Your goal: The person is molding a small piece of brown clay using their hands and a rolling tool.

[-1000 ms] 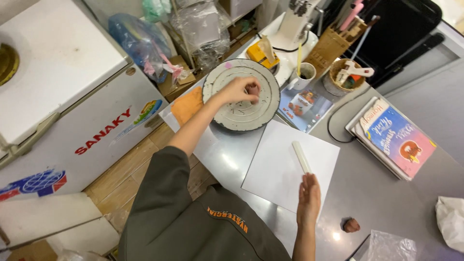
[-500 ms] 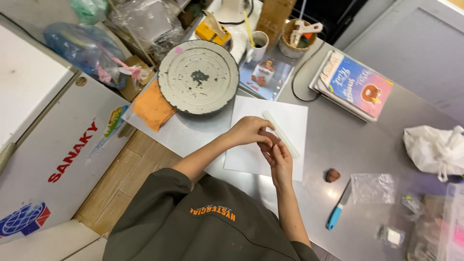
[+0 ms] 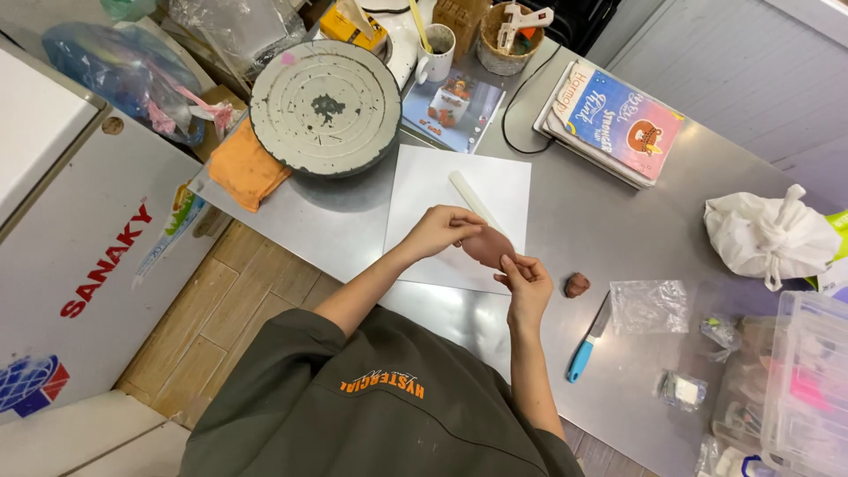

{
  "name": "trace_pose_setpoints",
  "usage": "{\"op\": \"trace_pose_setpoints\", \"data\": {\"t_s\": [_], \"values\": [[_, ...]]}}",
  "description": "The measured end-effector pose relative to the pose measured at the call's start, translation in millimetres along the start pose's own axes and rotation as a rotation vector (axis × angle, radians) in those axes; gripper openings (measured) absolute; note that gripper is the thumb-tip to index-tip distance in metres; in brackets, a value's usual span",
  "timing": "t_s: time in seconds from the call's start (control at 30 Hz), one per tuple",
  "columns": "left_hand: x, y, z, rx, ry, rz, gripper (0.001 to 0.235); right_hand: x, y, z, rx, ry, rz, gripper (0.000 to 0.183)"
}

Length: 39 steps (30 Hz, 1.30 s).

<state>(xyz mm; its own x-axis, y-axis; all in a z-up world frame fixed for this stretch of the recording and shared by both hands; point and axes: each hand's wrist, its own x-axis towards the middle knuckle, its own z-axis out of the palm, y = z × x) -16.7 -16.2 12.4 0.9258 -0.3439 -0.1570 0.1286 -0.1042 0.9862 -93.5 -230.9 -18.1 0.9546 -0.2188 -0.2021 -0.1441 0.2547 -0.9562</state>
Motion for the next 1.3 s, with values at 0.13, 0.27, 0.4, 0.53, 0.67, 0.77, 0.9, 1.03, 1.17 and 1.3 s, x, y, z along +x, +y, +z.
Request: {"op": "trace_pose_setpoints", "data": {"t_s": [0.13, 0.27, 0.4, 0.53, 0.67, 0.77, 0.9, 1.03, 1.17, 1.3], "values": [[2, -19, 9, -0.260, -0.053, -0.020, 0.037, 3, 0, -21, -0.005, 0.012, -0.057, 0.011], [-17, -1, 28, -0.281, -0.121, 0.003, 0.048, -1, -7, -32, 0.003, -0.056, -0.072, 0.018], [-37, 25, 48, -0.033, -0.108, 0.246, 0.074, -7, -6, -37, 0.023, -0.181, -0.070, 0.037], [-22, -27, 49, 0.289, -0.129, 0.248, 0.063, 1, 16, -71, -0.047, -0.235, -0.041, 0.039], [6, -127, 39, 0.332, -0.043, 0.137, 0.051, 24, 53, -132, -0.495, 0.091, -0.229, 0.044], [13, -156, 29, 0.392, 0.090, 0.017, 0.043, 57, 81, -184, -0.835, 0.433, -0.233, 0.057], [3, -150, 26, 0.877, 0.287, 0.156, 0.037, 81, 94, -199, -1.060, 0.386, 0.118, 0.072], [2, -129, 35, 0.889, 0.326, 0.251, 0.058, 80, 78, -176, -1.171, 0.372, 0.003, 0.062], [-4, -79, 62, 0.658, 0.114, 0.343, 0.050, 65, 46, -148, -0.586, -0.074, 0.028, 0.045], [-31, 28, 90, 0.476, -0.226, 0.827, 0.068, 21, 11, -113, -0.161, -0.610, -0.014, 0.038]]}}
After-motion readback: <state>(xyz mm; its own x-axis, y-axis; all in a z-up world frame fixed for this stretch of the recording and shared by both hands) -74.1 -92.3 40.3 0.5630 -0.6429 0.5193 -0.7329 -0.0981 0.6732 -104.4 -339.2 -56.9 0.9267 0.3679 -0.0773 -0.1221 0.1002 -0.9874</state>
